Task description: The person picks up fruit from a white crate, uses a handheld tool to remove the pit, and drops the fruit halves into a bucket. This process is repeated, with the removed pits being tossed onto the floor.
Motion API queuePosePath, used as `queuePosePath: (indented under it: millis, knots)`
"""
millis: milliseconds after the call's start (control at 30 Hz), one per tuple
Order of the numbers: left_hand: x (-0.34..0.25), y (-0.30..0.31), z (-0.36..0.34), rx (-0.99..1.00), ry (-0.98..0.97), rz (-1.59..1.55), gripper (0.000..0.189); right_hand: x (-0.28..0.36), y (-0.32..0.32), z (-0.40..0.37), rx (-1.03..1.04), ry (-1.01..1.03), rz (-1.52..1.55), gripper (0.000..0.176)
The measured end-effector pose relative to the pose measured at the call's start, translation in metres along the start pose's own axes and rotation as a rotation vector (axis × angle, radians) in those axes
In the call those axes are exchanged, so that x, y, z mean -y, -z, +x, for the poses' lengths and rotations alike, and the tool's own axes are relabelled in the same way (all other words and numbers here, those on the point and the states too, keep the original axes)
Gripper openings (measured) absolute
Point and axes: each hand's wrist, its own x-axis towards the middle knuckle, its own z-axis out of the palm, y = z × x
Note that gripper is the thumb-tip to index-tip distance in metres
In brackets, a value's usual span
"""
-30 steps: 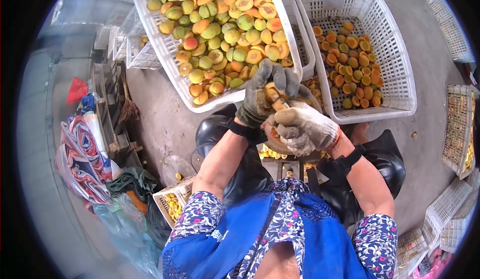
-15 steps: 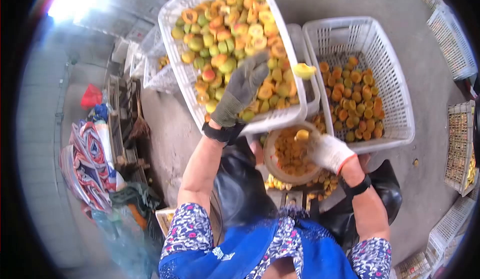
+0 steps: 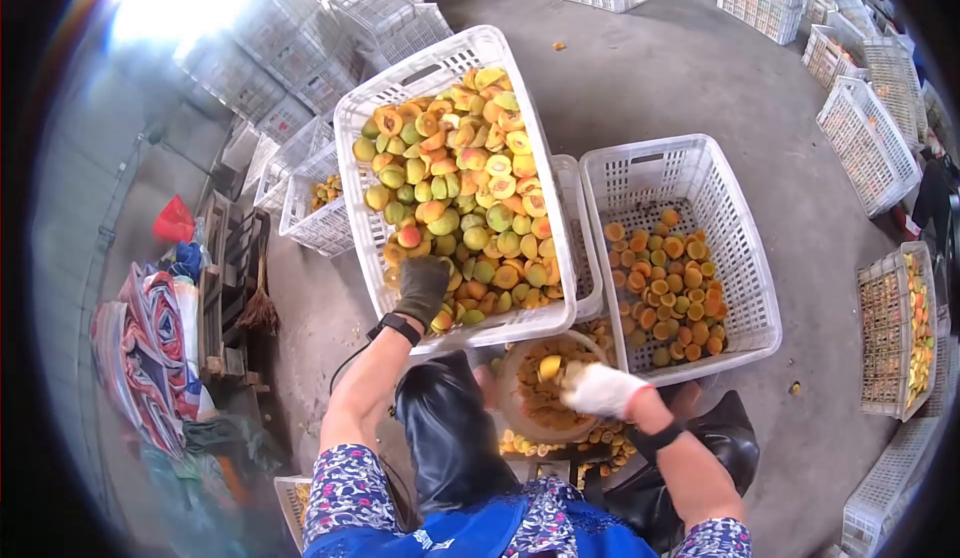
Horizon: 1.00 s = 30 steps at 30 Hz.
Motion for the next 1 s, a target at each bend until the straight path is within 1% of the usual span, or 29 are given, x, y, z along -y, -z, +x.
queuePosePath:
  millis: [33, 67, 100, 133, 200, 267, 333, 400, 433, 467, 533, 567, 600, 633, 667, 700, 733, 767, 800, 867, 900, 933, 967, 1000]
  knots:
    - [0.005, 0.0, 0.002, 0.029, -0.011, -0.058, 0.022, 0.006, 0.003, -0.002, 0.149, -0.229, -0.004, 0.016]
    - [0.006, 0.019, 0.005, 0.061, -0.025, -0.113, 0.019, 0.02, 0.012, -0.002, 0.298, -0.458, -0.001, 0.021]
    - [0.008, 0.037, 0.0, 0.074, -0.042, -0.194, 0.015, 0.021, 0.031, 0.003, 0.462, -0.533, 0.075, 0.027]
    - [0.007, 0.05, -0.001, 0.076, -0.044, -0.195, 0.015, 0.017, 0.033, 0.004, 0.317, -0.531, 0.175, 0.026]
    - [0.004, 0.068, -0.008, -0.063, 0.163, -1.107, 0.025, 0.009, 0.04, 0.003, 0.045, 0.093, -0.263, 0.022]
    - [-0.005, 0.117, -0.017, 0.137, 0.267, -1.946, 0.041, 0.026, 0.055, 0.016, -0.412, -0.123, 0.465, 0.016]
    - [-0.025, 0.159, -0.029, 0.196, 0.201, -2.391, 0.044, 0.029, 0.062, 0.018, -0.449, -0.093, 0.311, 0.016]
    - [-0.042, 0.165, -0.031, 0.322, 0.159, -2.573, 0.044, 0.045, 0.073, 0.023, -0.616, -0.298, 0.638, 0.019]
    - [-0.056, 0.179, -0.036, 0.258, 0.271, -2.543, 0.044, 0.047, 0.073, 0.025, -0.672, -0.298, 0.589, 0.019]
    - [-0.065, 0.179, -0.036, 0.284, 0.272, -2.608, 0.044, 0.048, 0.075, 0.026, -0.669, -0.317, 0.599, 0.019]
    - [-0.078, 0.179, -0.036, 0.274, 0.193, -2.614, 0.044, 0.049, 0.081, 0.027, -0.798, -0.108, 0.209, 0.02]
    - [-0.085, 0.182, -0.038, 0.295, 0.2, -2.615, 0.044, 0.054, 0.085, 0.025, -0.796, -0.189, 0.339, 0.02]
    - [-0.092, 0.187, -0.039, 0.164, 0.125, -2.502, 0.043, 0.05, 0.079, 0.024, -0.794, -0.202, 0.346, 0.02]
    - [-0.099, 0.19, -0.039, 0.038, 0.051, -2.383, 0.042, 0.045, 0.072, 0.026, -0.799, -0.153, 0.13, 0.016]
    - [-0.104, 0.188, -0.04, 0.05, 0.054, -2.386, 0.042, 0.04, 0.069, 0.026, -0.795, -0.1, -0.087, 0.015]
    - [-0.109, 0.185, -0.04, 0.025, 0.095, -2.302, 0.042, 0.037, 0.067, 0.024, -0.799, -0.055, -0.4, 0.017]
    - [-0.113, 0.183, -0.04, 0.001, 0.134, -2.219, 0.042, 0.037, 0.064, 0.023, -0.795, -0.062, -0.398, 0.017]
    - [-0.116, 0.185, -0.04, -0.174, -0.035, -1.78, 0.039, 0.037, 0.061, 0.023, -0.783, -0.103, -0.421, 0.018]
    - [-0.118, 0.184, -0.041, -0.168, -0.037, -1.785, 0.039, 0.037, 0.058, 0.023, -0.77, -0.142, -0.444, 0.019]
    - [-0.122, 0.182, -0.041, -0.293, -0.082, -1.639, 0.037, 0.034, 0.053, 0.022, -0.765, -0.15, -0.443, 0.02]
    - [-0.123, 0.181, -0.042, -0.29, -0.081, -1.644, 0.037, 0.033, 0.052, 0.022, -0.762, -0.149, -0.441, 0.02]
    - [-0.124, 0.18, -0.042, -0.15, 0.014, -2.032, 0.037, 0.032, 0.053, 0.021, -0.759, -0.15, -0.442, 0.02]
    - [-0.125, 0.179, -0.041, 0.014, 0.12, -2.409, 0.038, 0.031, 0.055, 0.021, -0.772, -0.16, -0.361, 0.019]
    - [-0.123, 0.178, -0.041, 0.017, 0.12, -2.409, 0.038, 0.031, 0.057, 0.021, -0.787, -0.171, -0.278, 0.018]
